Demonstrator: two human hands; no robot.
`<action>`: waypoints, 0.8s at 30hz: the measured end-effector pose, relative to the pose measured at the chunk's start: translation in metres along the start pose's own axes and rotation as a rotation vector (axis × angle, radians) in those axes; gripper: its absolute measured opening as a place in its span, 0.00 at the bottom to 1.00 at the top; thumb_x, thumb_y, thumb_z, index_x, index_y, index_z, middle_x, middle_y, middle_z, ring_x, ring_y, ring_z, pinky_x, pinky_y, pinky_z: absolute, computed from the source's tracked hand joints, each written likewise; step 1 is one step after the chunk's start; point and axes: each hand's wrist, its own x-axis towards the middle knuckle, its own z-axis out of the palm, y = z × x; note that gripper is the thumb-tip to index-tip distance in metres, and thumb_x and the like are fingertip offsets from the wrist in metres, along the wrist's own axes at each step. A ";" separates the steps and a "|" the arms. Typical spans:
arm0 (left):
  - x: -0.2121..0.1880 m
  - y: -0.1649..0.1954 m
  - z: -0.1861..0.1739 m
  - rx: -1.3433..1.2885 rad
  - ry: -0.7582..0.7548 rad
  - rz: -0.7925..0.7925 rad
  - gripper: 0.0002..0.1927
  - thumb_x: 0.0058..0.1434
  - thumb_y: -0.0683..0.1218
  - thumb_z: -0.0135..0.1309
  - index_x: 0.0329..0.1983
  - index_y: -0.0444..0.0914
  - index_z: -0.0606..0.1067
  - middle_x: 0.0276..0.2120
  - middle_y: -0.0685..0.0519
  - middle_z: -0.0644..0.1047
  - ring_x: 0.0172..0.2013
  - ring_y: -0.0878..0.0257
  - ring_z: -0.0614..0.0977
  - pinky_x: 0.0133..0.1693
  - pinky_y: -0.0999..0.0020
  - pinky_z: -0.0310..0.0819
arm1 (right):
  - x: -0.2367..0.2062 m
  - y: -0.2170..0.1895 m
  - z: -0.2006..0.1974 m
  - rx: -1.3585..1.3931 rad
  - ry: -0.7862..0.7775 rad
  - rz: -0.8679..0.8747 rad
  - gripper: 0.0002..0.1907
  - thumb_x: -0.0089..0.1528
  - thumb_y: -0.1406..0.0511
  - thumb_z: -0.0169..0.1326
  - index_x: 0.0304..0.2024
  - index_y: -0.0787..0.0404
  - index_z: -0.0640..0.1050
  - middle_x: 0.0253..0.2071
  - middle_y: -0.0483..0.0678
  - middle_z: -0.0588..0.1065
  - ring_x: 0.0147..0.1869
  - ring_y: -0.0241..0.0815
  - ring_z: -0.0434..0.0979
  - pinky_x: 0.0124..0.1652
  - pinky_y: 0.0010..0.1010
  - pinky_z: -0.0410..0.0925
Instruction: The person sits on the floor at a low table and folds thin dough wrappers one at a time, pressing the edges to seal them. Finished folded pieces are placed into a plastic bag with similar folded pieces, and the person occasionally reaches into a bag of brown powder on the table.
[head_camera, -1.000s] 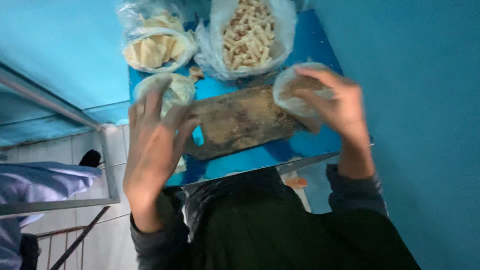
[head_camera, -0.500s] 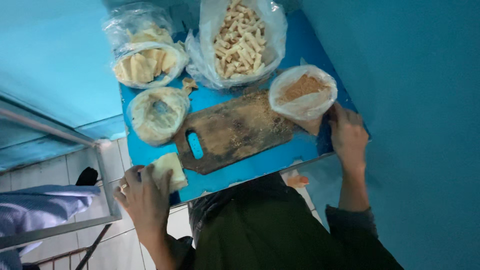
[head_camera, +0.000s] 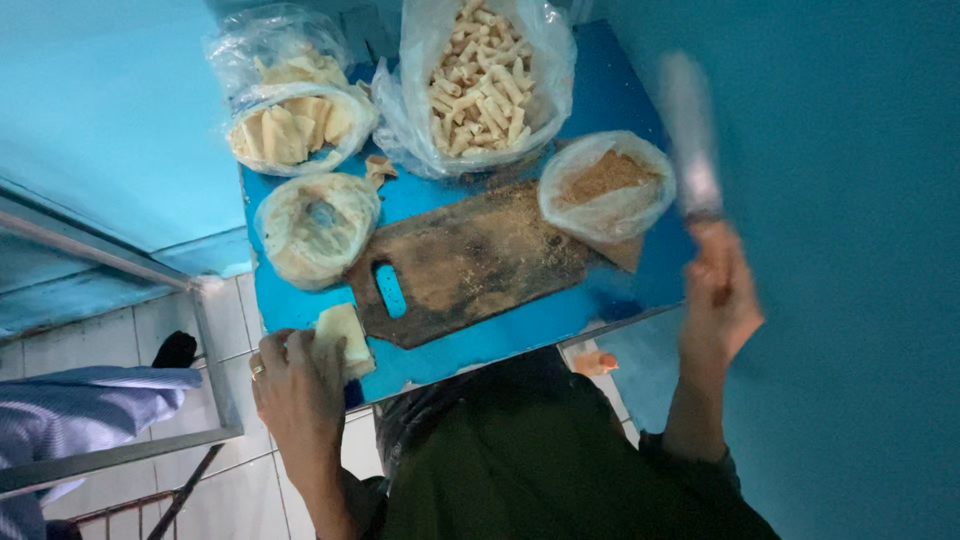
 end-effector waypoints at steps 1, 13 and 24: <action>-0.001 0.000 0.000 -0.004 0.005 0.003 0.16 0.63 0.50 0.61 0.48 0.36 0.79 0.50 0.46 0.76 0.50 0.46 0.76 0.50 0.52 0.70 | -0.008 -0.010 0.001 0.069 -0.060 -0.283 0.18 0.78 0.68 0.53 0.70 0.64 0.73 0.59 0.57 0.78 0.55 0.45 0.81 0.52 0.30 0.76; -0.004 0.001 0.007 -0.043 0.064 0.012 0.16 0.63 0.51 0.61 0.48 0.35 0.78 0.51 0.46 0.76 0.50 0.45 0.76 0.50 0.51 0.69 | -0.031 -0.045 0.016 0.032 -0.609 -0.092 0.21 0.68 0.69 0.53 0.64 0.63 0.74 0.58 0.53 0.80 0.58 0.45 0.82 0.52 0.34 0.76; -0.005 0.002 0.008 -0.035 0.083 0.017 0.16 0.63 0.50 0.62 0.48 0.36 0.79 0.51 0.47 0.76 0.50 0.45 0.75 0.53 0.52 0.68 | -0.034 -0.067 0.059 -0.048 -0.539 -0.331 0.19 0.68 0.68 0.56 0.62 0.58 0.76 0.55 0.51 0.81 0.51 0.44 0.84 0.47 0.35 0.77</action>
